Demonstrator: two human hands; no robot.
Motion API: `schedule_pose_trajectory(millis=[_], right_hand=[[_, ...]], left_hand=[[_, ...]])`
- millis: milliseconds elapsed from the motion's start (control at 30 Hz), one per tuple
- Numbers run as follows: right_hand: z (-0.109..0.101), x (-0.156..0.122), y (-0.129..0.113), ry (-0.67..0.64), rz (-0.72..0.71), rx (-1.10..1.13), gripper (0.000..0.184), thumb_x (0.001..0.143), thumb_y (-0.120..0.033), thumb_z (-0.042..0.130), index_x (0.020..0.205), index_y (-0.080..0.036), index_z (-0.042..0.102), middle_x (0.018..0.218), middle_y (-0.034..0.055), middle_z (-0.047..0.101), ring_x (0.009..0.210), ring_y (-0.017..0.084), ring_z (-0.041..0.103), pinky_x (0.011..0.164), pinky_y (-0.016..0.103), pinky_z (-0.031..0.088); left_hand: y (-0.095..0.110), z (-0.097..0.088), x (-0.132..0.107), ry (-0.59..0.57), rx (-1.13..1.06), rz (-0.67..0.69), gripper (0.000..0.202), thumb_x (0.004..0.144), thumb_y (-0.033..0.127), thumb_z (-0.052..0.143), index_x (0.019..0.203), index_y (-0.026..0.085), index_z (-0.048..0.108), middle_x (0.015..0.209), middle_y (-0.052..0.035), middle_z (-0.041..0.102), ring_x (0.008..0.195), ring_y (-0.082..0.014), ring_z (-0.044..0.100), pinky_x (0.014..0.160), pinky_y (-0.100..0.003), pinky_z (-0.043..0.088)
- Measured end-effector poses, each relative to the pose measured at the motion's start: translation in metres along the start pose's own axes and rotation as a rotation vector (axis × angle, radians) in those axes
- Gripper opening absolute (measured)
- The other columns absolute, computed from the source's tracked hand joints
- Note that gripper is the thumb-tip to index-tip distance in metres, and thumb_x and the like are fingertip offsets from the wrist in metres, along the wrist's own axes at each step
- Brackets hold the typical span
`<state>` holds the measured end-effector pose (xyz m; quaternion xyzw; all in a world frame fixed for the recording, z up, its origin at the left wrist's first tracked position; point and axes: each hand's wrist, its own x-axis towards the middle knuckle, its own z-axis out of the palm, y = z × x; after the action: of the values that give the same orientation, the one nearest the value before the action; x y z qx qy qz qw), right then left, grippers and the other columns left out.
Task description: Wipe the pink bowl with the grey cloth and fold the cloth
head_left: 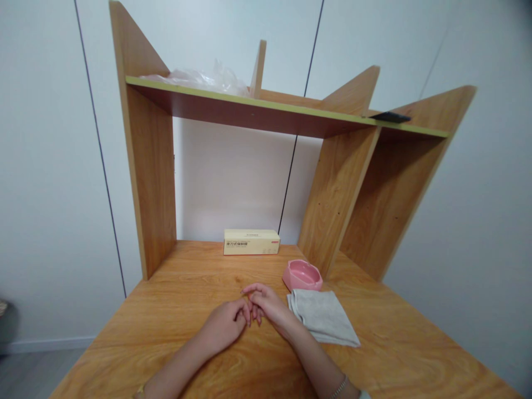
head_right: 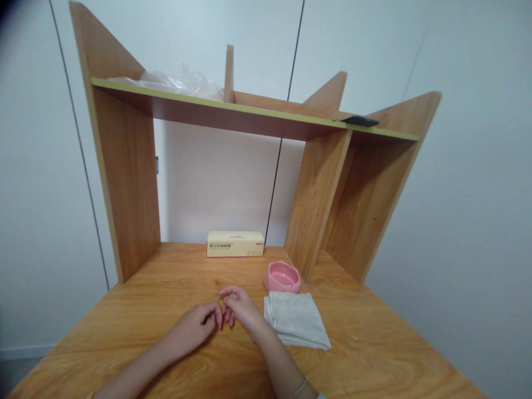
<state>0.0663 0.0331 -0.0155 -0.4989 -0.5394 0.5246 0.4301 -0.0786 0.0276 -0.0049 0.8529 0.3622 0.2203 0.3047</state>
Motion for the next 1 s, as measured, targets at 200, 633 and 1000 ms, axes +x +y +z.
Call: schedule_pose_trajectory(millis=[200,633,1000], right_hand=[[-0.029,-0.009,-0.031,0.428,-0.171,-0.682,0.019,0.073,-0.027,0.045,0.084,-0.020,0.058,0.060,0.0028,0.057,0.058,0.019,0.055,0.052,0.030,0.039],[-0.064,-0.012,-0.046,0.568,-0.009,-1.369,0.015,0.068,-0.009,0.054,0.059,-0.015,0.064,0.072,0.0180,0.066,0.078,0.029,0.060,0.068,0.038,0.040],[0.080,0.039,-0.065,0.127,-0.367,-1.324,0.008,0.067,-0.013,0.060,0.066,-0.015,0.068,0.073,0.0101,0.068,0.081,0.026,0.058,0.075,0.035,0.041]], left_hand=[[0.036,0.025,-0.022,-0.249,0.150,0.095,0.023,0.067,0.009,0.041,0.067,0.021,0.061,0.063,0.0019,0.063,0.053,-0.0121,0.052,0.049,-0.020,0.036],[0.029,0.050,-0.029,-0.273,-0.005,0.161,0.031,0.066,0.008,0.040,0.081,0.023,0.063,0.071,0.0037,0.065,0.056,-0.0092,0.052,0.047,-0.016,0.034],[0.044,0.039,-0.037,-0.301,-0.146,0.192,0.031,0.080,0.023,0.040,0.104,0.028,0.058,0.095,-0.0024,0.065,0.090,-0.0216,0.055,0.079,-0.030,0.041]])
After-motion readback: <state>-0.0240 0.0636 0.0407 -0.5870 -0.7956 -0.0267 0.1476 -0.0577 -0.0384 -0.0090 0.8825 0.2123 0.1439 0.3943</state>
